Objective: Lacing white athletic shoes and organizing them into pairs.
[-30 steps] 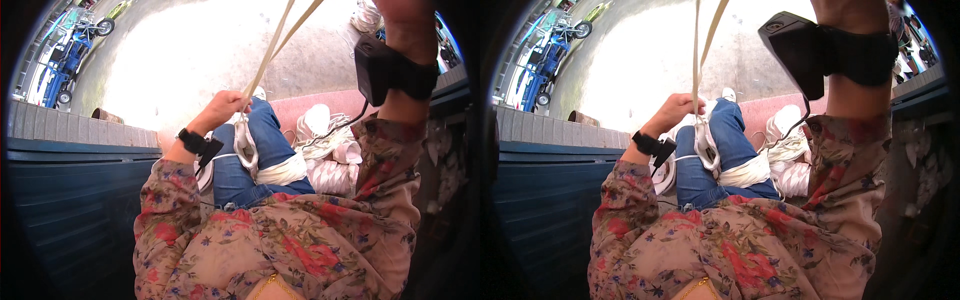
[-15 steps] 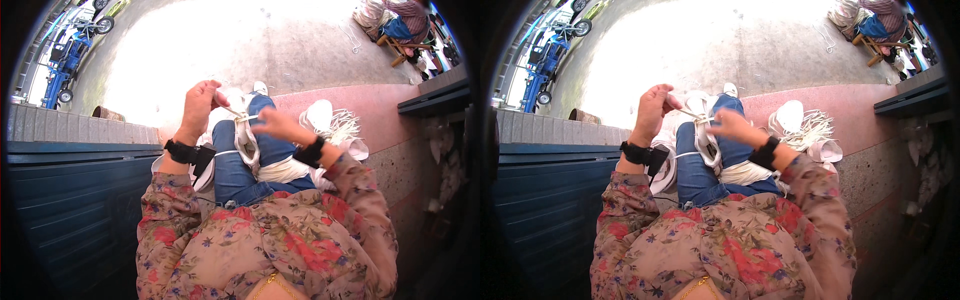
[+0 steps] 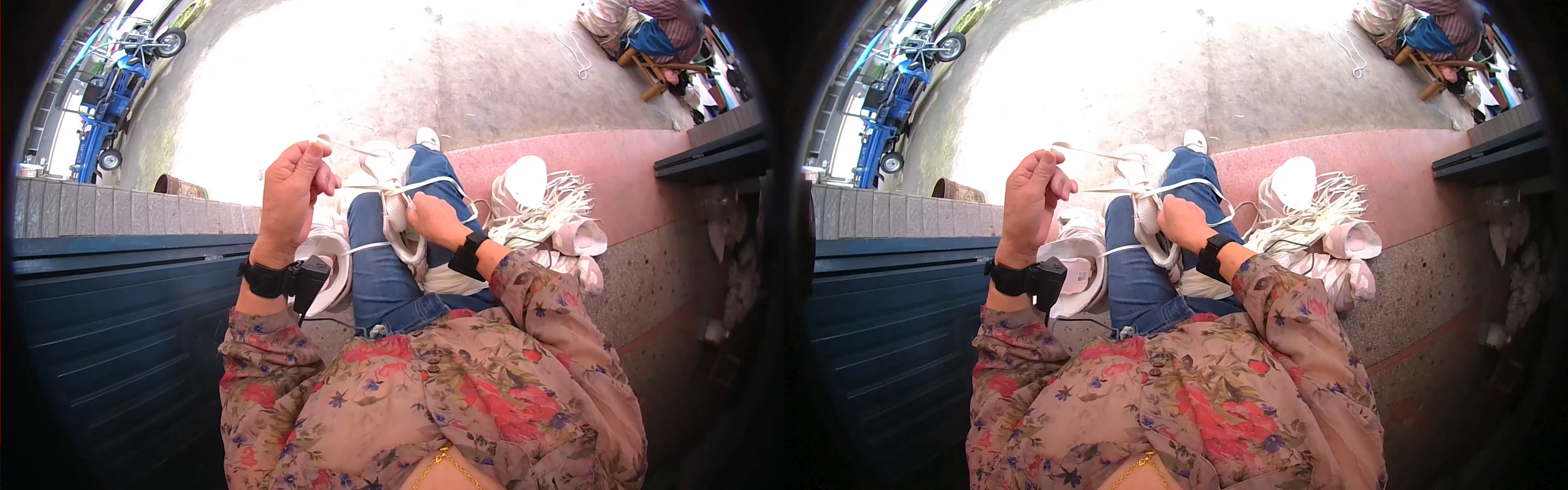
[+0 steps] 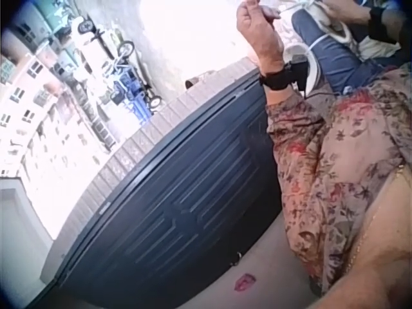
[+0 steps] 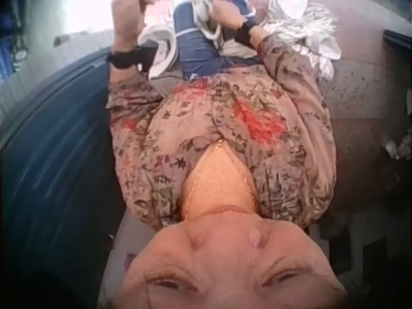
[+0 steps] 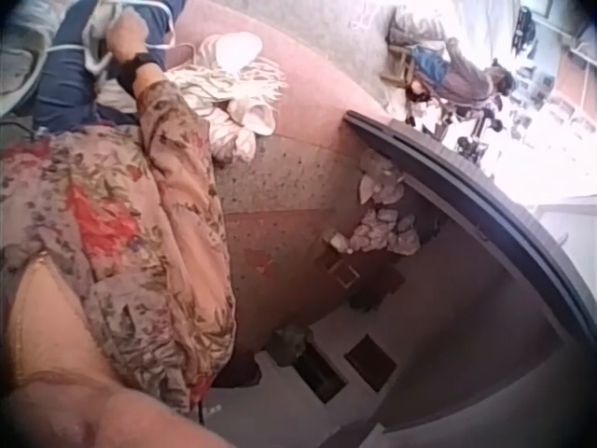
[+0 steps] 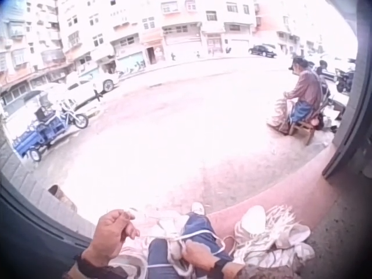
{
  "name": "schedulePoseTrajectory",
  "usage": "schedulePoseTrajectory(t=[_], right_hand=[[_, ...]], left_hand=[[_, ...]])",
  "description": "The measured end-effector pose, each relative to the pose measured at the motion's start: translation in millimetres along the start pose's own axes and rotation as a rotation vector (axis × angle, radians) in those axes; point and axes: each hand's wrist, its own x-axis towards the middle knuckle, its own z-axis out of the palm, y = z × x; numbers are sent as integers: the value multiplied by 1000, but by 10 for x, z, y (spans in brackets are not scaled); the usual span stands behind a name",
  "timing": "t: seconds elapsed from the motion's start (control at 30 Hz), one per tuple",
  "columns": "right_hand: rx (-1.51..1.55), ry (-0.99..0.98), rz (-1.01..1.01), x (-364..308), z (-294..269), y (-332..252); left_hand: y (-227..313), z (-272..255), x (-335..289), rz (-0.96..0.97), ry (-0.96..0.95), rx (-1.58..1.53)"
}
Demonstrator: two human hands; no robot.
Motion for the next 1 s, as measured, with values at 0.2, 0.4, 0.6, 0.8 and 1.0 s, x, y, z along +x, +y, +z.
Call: schedulePoseTrajectory(t=[0.2, 0.4, 0.6, 0.8, 1.0], right_hand=[[20, -44, -199, 99, 66, 307], [154, -57, -167, 158, -88, 245], [280, -22, -68, 215, -107, 245], [226, -40, -43, 251, -54, 163], [136, 8, -1, 333, -32, 93]], left_hand=[[526, -702, 120, 183, 188, -54], [1169, -1785, -76, 359, 468, -121], [-333, -1196, 119, -27, 406, 461], [-1380, -254, -75, -427, 142, 475], [-1645, -258, -102, -290, 93, 630]])
